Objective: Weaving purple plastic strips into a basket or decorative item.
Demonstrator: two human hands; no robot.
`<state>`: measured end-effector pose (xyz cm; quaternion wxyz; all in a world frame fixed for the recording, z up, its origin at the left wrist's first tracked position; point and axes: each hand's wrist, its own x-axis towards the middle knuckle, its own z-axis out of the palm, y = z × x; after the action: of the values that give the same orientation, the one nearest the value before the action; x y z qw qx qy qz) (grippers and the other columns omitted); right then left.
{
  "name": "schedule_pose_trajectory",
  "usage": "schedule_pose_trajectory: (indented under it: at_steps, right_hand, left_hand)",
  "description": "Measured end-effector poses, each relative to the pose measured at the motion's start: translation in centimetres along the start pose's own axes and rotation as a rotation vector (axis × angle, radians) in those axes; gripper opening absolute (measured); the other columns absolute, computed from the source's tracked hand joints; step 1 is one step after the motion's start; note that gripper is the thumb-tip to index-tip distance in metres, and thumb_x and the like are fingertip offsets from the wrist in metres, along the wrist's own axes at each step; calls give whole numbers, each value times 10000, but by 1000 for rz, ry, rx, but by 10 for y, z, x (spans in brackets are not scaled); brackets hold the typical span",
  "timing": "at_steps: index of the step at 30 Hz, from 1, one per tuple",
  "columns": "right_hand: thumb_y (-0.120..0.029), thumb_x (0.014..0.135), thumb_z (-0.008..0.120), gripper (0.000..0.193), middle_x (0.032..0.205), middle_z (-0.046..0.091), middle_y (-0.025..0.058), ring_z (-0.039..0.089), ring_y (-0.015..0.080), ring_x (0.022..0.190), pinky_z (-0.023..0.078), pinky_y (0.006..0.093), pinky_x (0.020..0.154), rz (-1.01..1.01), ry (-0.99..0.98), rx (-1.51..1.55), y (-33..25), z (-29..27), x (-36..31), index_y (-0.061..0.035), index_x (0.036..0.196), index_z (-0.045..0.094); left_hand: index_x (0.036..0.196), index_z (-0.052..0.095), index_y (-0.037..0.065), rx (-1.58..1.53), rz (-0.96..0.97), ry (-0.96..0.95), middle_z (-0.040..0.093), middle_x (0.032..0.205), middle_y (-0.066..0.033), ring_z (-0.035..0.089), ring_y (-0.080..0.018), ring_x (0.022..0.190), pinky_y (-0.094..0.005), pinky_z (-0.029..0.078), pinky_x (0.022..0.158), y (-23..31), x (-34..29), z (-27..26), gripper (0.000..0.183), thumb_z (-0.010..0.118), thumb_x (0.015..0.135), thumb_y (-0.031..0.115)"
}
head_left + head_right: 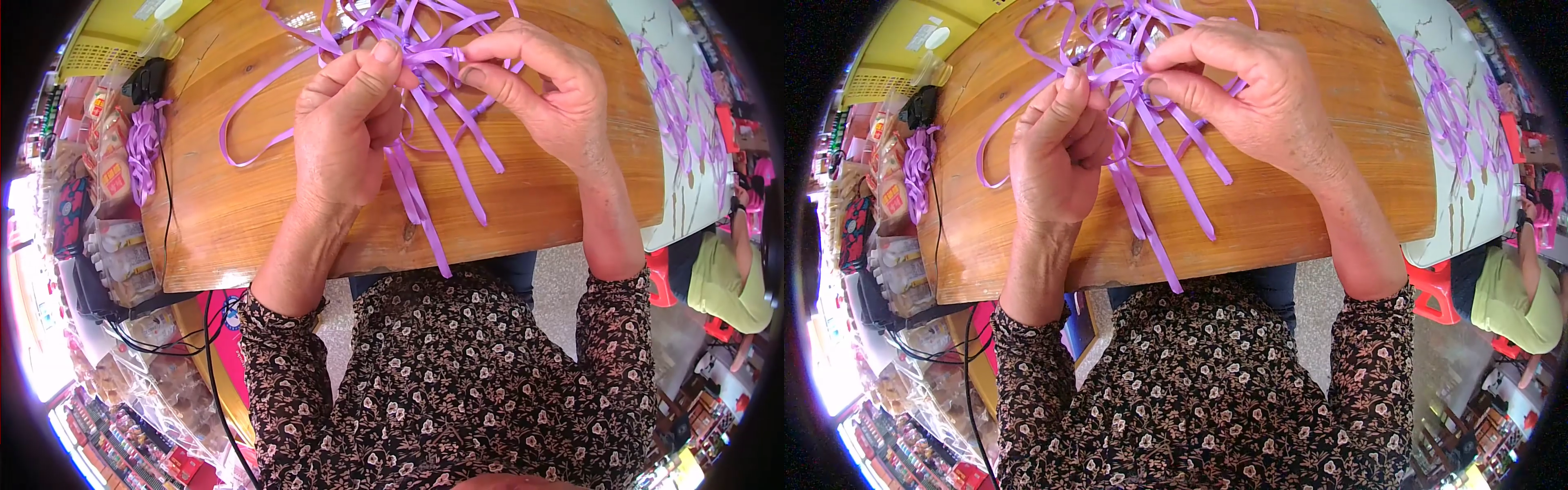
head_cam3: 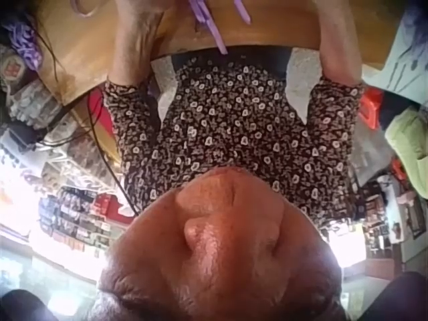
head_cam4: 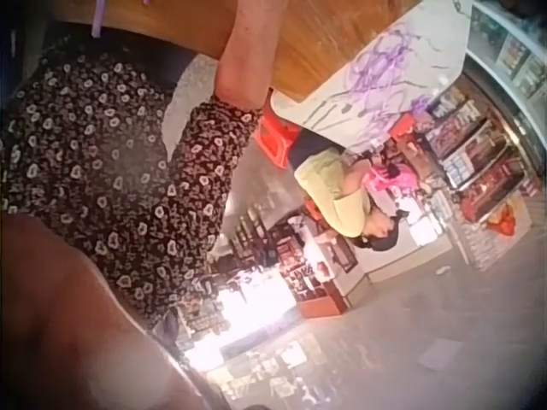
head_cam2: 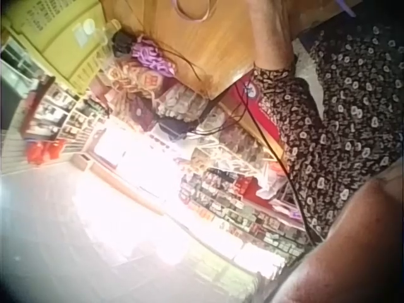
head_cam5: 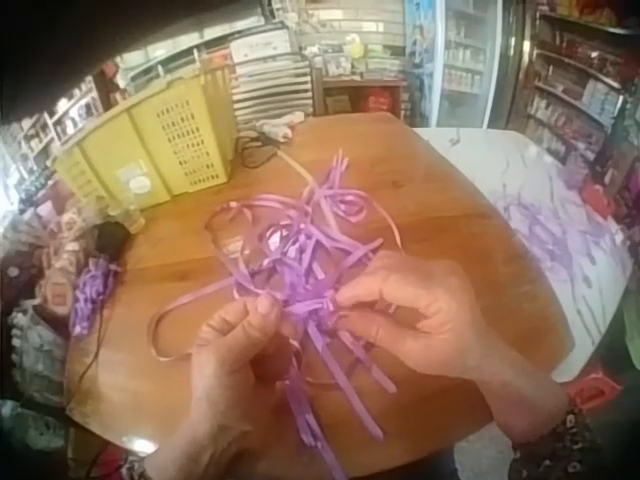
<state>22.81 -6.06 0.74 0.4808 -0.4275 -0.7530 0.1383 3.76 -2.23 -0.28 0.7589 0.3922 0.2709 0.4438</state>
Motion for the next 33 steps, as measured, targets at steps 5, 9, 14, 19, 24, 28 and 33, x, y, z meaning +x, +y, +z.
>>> schedule_pose_trajectory:
  at_steps: [5, 9, 14, 19, 24, 28, 33]
  right_hand:
    - [41, 769, 657, 150, 794, 621, 67, 577, 126, 710, 446, 225, 635, -59, 21, 12, -3, 1, 1, 25, 915, 629]
    - [40, 756, 665, 137, 770, 610, 67, 569, 146, 687, 442, 243, 627, -62, 40, 16, -12, -1, 4, 17, 886, 627]
    - [64, 689, 657, 126, 695, 602, 83, 584, 219, 634, 432, 284, 539, -11, 101, -128, -35, -7, 12, -27, 776, 648]
    - [36, 711, 679, 131, 727, 599, 80, 571, 202, 649, 437, 275, 584, -136, 40, -320, -20, 0, 5, -8, 826, 634]
    - [22, 702, 702, 148, 721, 573, 78, 543, 209, 633, 426, 271, 602, -224, -29, -301, -15, 7, 5, -1, 820, 616]
    - [28, 709, 683, 133, 713, 591, 73, 564, 193, 640, 431, 270, 571, -48, 6, -160, -25, 6, 8, -17, 824, 633]
    - [22, 705, 680, 155, 726, 609, 84, 584, 224, 643, 452, 283, 563, 50, 48, -164, -43, 0, 12, -30, 847, 648]
  left_hand:
    - [761, 619, 19, 24, 0, -15, 319, 497, 87, 237, -25, 442, -199, 176, 420, -2, -1, 1, 235, 601, 887, 216]
    - [909, 647, 7, 462, 117, 31, 468, 598, 46, 428, -53, 531, -184, 342, 477, -3, -6, 14, 156, 632, 866, 156]
    - [1108, 589, 8, 757, 486, -16, 584, 874, -25, 542, -75, 711, -200, 468, 618, -12, -3, 5, 281, 640, 835, 52]
    - [1029, 638, 23, 664, 534, -16, 579, 826, -29, 536, -98, 745, -224, 441, 670, -18, -2, 9, 291, 717, 750, 42]
    - [941, 664, 17, 634, 609, -64, 590, 797, -19, 534, -80, 728, -195, 436, 649, -23, 4, 2, 181, 688, 764, -10]
    - [929, 662, 11, 536, 436, 7, 604, 797, -13, 535, -61, 730, -185, 443, 647, -18, -3, 7, 153, 667, 782, -32]
    - [988, 628, -8, 395, 428, -69, 617, 881, -21, 562, -59, 794, -180, 465, 720, -17, -5, 8, 199, 636, 799, -68]
